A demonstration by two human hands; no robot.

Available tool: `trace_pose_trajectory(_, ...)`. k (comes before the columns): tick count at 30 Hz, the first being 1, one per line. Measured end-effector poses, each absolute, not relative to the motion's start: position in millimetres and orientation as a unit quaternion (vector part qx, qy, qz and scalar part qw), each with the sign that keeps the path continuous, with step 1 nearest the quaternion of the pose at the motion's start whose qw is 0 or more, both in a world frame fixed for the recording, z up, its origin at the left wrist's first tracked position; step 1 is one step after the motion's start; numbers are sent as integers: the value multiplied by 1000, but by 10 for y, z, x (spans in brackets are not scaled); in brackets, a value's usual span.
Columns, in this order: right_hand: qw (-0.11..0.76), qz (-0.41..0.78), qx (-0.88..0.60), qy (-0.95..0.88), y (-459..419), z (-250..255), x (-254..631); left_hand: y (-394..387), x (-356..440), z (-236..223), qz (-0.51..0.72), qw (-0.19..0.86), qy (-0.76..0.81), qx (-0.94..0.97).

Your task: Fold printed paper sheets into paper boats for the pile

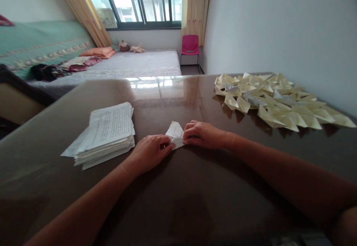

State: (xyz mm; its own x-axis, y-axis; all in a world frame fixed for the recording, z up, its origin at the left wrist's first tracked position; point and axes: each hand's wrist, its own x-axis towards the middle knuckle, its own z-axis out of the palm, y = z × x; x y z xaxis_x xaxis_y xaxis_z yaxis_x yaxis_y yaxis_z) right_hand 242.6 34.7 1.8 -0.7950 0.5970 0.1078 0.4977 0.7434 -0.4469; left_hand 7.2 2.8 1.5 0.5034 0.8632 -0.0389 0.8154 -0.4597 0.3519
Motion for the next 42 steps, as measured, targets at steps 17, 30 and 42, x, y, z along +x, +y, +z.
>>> trace_pose_trajectory(17,90,161,-406,-895,296,-17,2335,9,193,-28,44,59,543,837)
trace_pose_trajectory(30,41,113,-418,-901,244,40,2286,12,180,-73,101,-25,487,867)
trace_pose_trajectory(42,14,5,-357,-934,60,112,2290,-39,126,-58,60,-76,370,924)
